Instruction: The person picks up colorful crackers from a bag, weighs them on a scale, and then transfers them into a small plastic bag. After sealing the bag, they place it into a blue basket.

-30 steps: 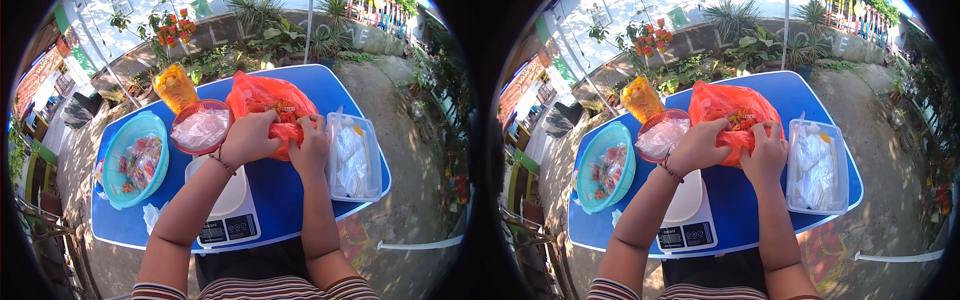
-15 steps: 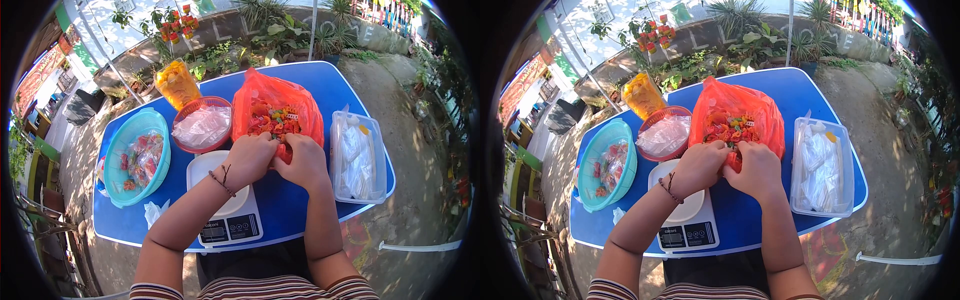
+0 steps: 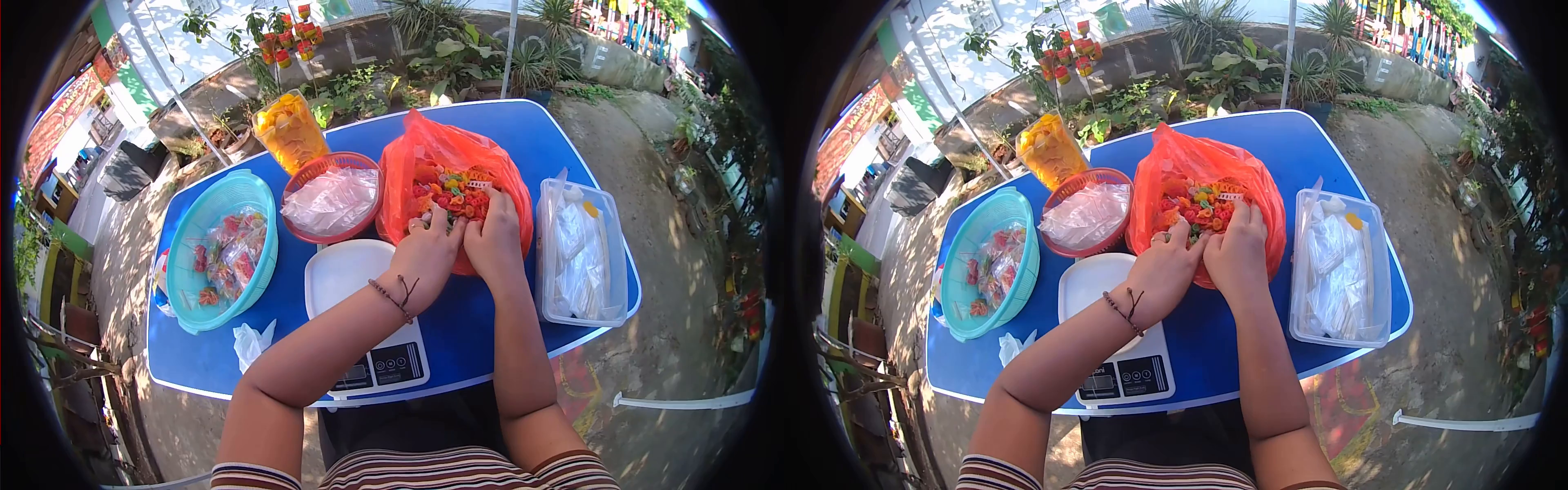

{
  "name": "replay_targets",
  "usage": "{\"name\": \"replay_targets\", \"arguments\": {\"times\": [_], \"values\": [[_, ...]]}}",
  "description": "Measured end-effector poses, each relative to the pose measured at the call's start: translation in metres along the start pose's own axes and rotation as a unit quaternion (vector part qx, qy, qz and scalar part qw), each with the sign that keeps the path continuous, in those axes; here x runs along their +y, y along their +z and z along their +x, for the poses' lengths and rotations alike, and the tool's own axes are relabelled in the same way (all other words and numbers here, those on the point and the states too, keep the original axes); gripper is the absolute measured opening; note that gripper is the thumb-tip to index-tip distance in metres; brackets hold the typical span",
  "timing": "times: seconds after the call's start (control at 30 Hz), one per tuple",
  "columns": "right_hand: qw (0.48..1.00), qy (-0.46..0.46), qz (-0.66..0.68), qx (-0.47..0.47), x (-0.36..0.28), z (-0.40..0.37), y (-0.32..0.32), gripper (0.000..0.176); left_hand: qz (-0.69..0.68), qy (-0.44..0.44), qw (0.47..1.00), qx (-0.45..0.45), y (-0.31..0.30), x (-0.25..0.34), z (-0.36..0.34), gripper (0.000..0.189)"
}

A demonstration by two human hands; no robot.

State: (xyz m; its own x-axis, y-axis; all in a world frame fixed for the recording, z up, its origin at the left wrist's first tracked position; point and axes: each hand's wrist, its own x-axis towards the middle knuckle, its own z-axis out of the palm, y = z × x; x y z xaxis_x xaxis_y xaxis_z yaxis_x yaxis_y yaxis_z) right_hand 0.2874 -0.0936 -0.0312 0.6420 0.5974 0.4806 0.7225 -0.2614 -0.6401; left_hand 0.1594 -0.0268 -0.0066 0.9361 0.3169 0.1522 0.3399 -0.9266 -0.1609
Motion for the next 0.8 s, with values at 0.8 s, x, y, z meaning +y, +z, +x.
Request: {"name": "replay_targets", "arguments": {"times": [0.8], "values": [[0.993,0.023,-0.112,0.041,0.02,0.014,-0.001,0.033,-0.227,-0.002,0.969,0.094,-0.023,-0.036,0.052,0.032]]}}
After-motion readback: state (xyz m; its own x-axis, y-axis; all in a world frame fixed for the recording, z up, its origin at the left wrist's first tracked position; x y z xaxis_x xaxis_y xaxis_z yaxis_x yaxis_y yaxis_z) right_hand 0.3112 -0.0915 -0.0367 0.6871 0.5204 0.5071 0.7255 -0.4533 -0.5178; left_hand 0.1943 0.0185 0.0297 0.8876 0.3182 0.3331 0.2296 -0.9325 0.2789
